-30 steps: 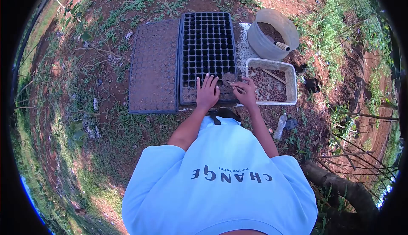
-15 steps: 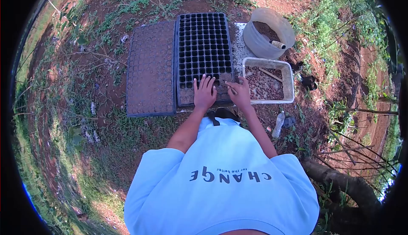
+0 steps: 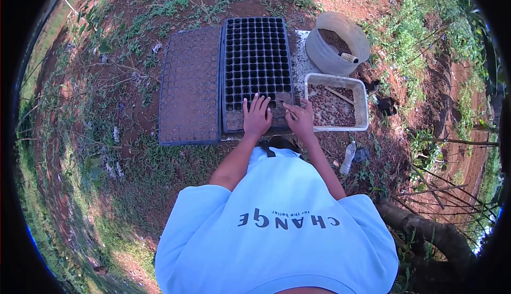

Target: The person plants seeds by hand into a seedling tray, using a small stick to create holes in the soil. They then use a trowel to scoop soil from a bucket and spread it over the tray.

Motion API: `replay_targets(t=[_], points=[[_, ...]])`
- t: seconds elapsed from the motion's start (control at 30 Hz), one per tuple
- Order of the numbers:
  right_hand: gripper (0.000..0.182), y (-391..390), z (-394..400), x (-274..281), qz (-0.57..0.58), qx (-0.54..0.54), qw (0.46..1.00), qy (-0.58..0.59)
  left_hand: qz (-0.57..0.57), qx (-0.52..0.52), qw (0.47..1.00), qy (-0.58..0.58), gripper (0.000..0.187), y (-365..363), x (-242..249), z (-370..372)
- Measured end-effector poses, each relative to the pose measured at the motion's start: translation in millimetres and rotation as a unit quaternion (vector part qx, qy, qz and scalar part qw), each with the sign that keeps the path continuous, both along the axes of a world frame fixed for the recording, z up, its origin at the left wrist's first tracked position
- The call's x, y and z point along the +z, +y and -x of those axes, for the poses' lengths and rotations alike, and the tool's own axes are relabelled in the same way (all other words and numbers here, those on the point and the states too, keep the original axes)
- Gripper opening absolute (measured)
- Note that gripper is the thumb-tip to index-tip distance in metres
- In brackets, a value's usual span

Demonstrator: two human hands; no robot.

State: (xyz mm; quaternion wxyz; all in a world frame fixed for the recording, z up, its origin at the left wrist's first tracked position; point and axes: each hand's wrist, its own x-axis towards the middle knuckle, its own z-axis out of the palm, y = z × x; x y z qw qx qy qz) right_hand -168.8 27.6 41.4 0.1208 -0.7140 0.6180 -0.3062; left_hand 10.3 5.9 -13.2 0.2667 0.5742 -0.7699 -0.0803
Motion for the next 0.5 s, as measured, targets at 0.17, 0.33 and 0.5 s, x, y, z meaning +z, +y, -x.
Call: replay_targets(t=[0.17, 0.33, 0.5], points=[[0.027, -1.8, 2.1, -2.2, -0.011, 0.012, 1.0, -0.011, -0.006, -0.002, 1.0, 0.005, 0.04, 0.1, 1.7, -0.7], [0.029, -5.0, 4.1, -1.2, -0.016, 0.028, 0.999, -0.022, -0.007, -0.001, 1.0, 0.006, 0.04, 0.1, 2.5, -0.2], [0.031, -1.8, 4.5, -4.1, -0.022, 0.033, 0.999, -0.005, -0.006, 0.0, 1.0, 0.008, 0.04, 0.4, 2.5, 0.1]])
